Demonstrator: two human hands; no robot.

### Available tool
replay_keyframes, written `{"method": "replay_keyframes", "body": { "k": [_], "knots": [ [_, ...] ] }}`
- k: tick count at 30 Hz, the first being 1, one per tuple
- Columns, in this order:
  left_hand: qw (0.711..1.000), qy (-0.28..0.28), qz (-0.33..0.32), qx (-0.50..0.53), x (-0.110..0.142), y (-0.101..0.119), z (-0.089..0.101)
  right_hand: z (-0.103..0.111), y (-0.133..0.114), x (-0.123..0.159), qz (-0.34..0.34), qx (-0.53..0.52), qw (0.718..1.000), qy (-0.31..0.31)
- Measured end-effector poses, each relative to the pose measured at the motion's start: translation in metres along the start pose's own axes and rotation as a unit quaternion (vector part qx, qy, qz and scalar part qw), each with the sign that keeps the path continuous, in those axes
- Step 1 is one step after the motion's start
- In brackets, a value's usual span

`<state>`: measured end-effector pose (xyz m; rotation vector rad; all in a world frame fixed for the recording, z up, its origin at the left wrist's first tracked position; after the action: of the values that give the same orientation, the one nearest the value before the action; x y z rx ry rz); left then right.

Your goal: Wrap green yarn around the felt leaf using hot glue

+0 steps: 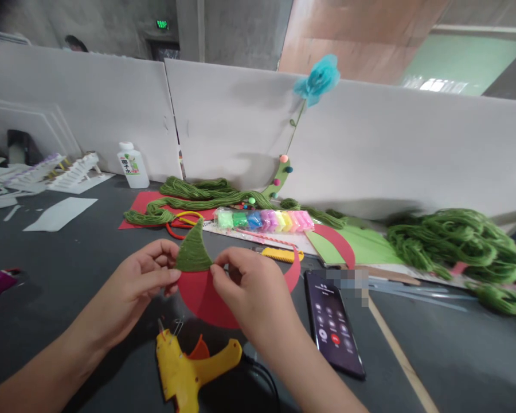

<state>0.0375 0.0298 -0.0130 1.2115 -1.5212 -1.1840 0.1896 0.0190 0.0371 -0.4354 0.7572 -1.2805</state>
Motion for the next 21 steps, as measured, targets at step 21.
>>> {"method": "replay_keyframes", "body": {
  "k": [21],
  "knots": [
    [0.999, -0.041, -0.014, -0.024, -0.0014, 0.0001, -0.0036, -0.0075, 0.0030, 0.0003, -0.039, -0.035, 0.997, -0.057]
  ]
}}
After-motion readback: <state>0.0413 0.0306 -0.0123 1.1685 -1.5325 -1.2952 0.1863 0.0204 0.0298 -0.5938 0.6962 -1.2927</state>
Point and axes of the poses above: each hand's wrist, its own x-axis away from the middle knuckle, its own z-axis out of the back of the hand, y = z × x, the point moved 6 cm from there along -x, towards the middle knuckle, and after that the axes turned 3 degrees about y, right-handed, at the moved point
